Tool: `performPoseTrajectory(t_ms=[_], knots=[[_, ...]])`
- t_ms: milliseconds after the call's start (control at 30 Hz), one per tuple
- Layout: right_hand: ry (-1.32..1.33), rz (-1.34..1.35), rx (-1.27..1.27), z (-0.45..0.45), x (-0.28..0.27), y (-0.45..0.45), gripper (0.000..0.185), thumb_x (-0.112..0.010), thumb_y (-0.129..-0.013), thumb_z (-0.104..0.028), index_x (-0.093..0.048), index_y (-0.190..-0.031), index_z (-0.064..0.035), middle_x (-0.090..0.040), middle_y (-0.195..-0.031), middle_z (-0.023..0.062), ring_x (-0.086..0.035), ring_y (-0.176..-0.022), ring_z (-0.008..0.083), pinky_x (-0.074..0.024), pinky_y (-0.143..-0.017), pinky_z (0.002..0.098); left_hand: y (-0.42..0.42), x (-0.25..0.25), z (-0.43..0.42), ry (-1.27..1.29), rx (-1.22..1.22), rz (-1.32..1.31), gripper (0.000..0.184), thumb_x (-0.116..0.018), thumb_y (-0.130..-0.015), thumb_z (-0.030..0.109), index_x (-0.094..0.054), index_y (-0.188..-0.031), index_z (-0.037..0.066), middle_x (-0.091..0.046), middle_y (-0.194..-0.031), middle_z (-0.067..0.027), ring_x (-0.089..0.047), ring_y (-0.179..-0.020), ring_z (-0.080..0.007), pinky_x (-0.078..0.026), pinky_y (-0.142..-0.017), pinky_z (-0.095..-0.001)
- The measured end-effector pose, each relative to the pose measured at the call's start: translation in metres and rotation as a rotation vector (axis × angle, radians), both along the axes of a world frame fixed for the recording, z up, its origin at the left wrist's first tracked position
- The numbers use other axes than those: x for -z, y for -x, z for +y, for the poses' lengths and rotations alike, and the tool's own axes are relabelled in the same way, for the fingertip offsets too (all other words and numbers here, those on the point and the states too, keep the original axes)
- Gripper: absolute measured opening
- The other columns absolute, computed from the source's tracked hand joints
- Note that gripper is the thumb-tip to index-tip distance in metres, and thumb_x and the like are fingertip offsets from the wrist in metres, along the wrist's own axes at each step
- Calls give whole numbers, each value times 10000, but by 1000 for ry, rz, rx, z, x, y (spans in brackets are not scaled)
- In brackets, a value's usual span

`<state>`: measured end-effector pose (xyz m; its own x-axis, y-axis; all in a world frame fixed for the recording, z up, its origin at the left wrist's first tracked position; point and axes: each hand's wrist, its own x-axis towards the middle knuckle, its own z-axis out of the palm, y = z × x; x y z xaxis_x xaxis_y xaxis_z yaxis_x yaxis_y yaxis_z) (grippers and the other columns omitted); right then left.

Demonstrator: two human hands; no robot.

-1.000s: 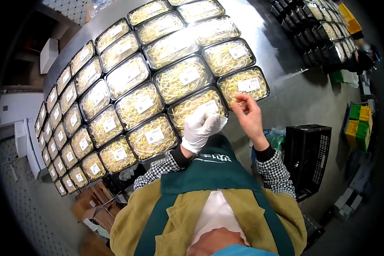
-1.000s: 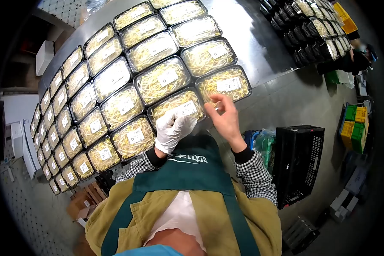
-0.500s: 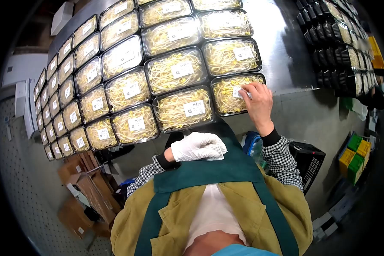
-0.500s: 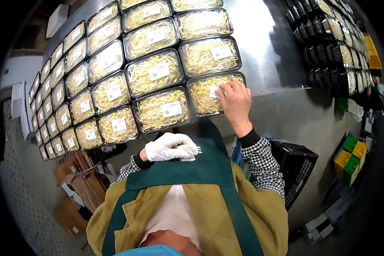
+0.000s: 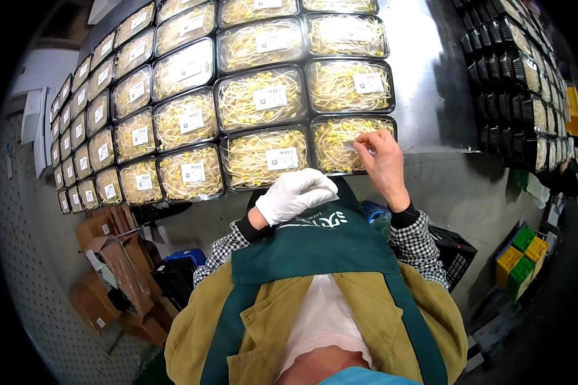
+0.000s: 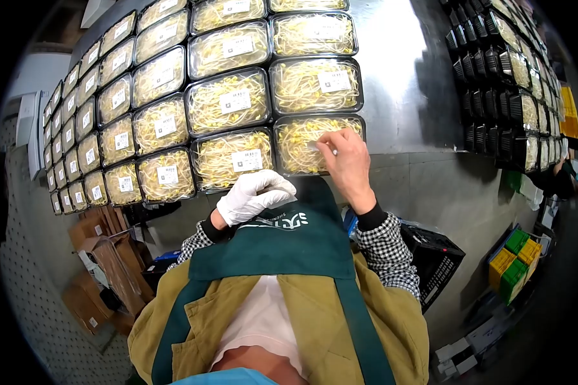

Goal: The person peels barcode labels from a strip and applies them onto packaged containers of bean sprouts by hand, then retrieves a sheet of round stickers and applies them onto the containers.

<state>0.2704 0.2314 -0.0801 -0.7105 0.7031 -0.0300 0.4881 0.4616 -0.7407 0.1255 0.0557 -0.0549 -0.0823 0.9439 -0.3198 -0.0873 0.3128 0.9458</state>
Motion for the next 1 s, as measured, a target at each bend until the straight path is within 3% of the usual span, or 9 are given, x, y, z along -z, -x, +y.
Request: performPoseTrajectory(t_ms=[200,233,367,567,600,667,767,900,1000], knots=[[-391,38,-297,12,0,21,135,-729,-745,-141,-630,-824,-93,-564,-863,33,-546,-829,222,-388,-752,352,-11,31,9,-177,-92,306,181,-641,-874,87,-622,-1050,48,-628,-1120,-73,-648,-877,-160,-514,-744,-257],[-386,39,-325,12,4,23,141,-733,-741,-152,-629,-819,-97,-562,-861,30,-539,-841,222,-376,-762,354,-13,35,17,-313,-115,534,128,-665,-825,169,-629,-931,106,-604,-1171,-45,-637,-786,-258,-514,-701,-330],[-438,75,-292,9,17,26,136,-722,-731,-156,-613,-801,-115,-545,-829,27,-540,-839,217,-382,-781,359,-25,50,28,-122,-62,750,130,-649,-828,168,-577,-903,90,-556,-1277,-80,-621,-852,-320,-512,-667,-365],[-262,218,-51,9,28,19,155,-699,-758,-118,-623,-885,-72,-573,-844,71,-535,-822,269,-391,-767,373,-26,43,32,-231,-316,668,95,-657,-843,126,-620,-897,57,-654,-999,-96,-641,-756,-263,-503,-636,-320],[-203,242,-4,9,19,15,141,-687,-794,-104,-622,-901,-39,-597,-822,58,-549,-774,212,-410,-734,319,-19,30,31,-247,-366,521,87,-659,-855,107,-633,-863,25,-632,-808,-92,-626,-656,-191,-482,-584,-275],[497,304,-52,-2,-11,10,146,-682,-822,-101,-635,-930,-14,-614,-808,13,-543,-740,110,-418,-695,252,-19,26,26,-246,-529,330,136,-669,-855,110,-619,-781,7,-592,-700,-79,-571,-559,-134,-440,-518,-256],[882,331,-129,-15,-18,8,145,-682,-846,-106,-656,-950,-9,-601,-776,-38,-509,-714,42,-413,-667,205,-13,11,35,-321,-593,450,218,-702,-839,139,-606,-695,9,-567,-614,-38,-524,-517,-103,-404,-479,-238],[821,420,162,9,-22,27,114,-661,-869,-113,-634,-847,-4,-563,-734,-61,-471,-677,22,-378,-618,191,-8,-5,39,-108,-533,119,134,-723,-803,100,-644,-737,14,-590,-627,-17,-532,-524,-108,-435,-522,-216],[-55,252,51,62,12,62,227,-678,-836,-232,-631,-801,-12,-615,-779,69,-555,-731,195,-424,-672,313,1,-8,33,-198,-397,101,35,-699,-804,44,-679,-814,17,-645,-784,-57,-595,-643,-119,-469,-581,-210]])
